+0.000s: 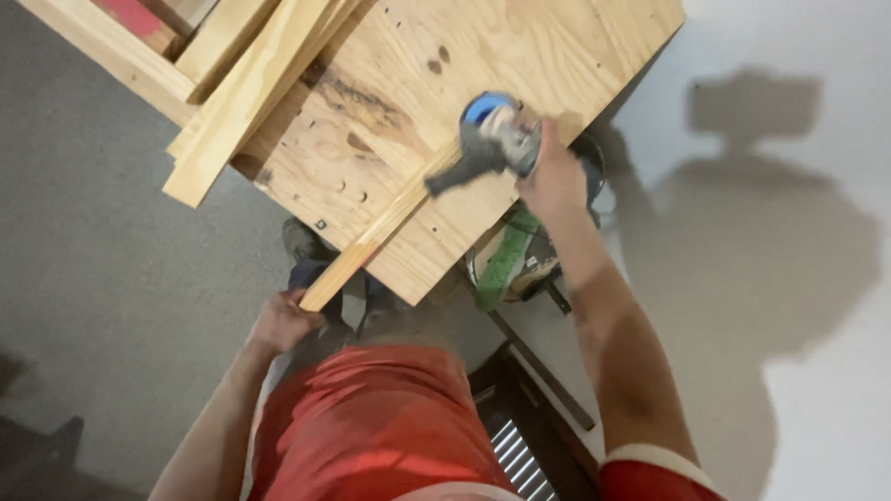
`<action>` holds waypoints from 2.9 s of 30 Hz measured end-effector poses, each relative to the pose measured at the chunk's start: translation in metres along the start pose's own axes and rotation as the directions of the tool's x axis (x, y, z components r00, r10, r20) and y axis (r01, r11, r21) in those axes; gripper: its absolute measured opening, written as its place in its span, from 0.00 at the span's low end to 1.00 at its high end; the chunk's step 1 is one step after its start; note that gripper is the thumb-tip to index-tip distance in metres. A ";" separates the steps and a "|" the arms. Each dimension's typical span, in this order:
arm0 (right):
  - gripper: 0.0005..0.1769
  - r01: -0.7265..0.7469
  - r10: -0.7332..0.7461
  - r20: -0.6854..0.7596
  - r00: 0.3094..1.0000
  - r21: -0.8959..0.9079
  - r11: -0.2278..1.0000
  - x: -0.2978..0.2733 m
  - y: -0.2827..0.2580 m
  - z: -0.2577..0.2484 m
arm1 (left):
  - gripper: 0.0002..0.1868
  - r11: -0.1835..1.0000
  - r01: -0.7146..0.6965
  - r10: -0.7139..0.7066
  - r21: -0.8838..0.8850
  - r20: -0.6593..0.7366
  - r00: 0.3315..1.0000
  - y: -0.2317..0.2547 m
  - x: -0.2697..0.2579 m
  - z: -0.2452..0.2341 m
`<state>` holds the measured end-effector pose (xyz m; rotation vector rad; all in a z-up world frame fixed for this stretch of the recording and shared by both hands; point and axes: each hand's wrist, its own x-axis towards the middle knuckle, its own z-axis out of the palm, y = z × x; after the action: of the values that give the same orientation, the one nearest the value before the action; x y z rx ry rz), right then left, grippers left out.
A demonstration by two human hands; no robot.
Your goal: Using a power angle grinder with a sanding disc to smooth the surface of a thin wooden strip on a workbench.
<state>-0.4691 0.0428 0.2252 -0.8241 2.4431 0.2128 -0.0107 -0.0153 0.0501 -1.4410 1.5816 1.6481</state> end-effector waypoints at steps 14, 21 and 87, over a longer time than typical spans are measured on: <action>0.45 0.033 -0.041 0.105 0.994 0.076 0.997 -0.018 -0.005 0.007 | 0.20 0.999 0.052 -0.052 0.000 -0.011 0.999 -0.011 0.012 0.006; 0.46 -0.018 0.017 0.006 1.000 0.089 0.996 0.005 0.023 0.007 | 0.20 0.998 0.057 -0.057 -0.032 -0.011 0.998 0.028 -0.020 0.002; 0.49 0.018 0.044 -0.176 0.983 0.333 0.943 0.001 0.002 0.059 | 0.20 0.662 0.224 0.166 -0.715 0.432 0.886 -0.038 0.032 0.004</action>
<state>-0.4448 0.0625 0.1746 -0.7006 2.5535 -0.2793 0.0081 -0.0128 0.0040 -1.2120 0.5775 2.5620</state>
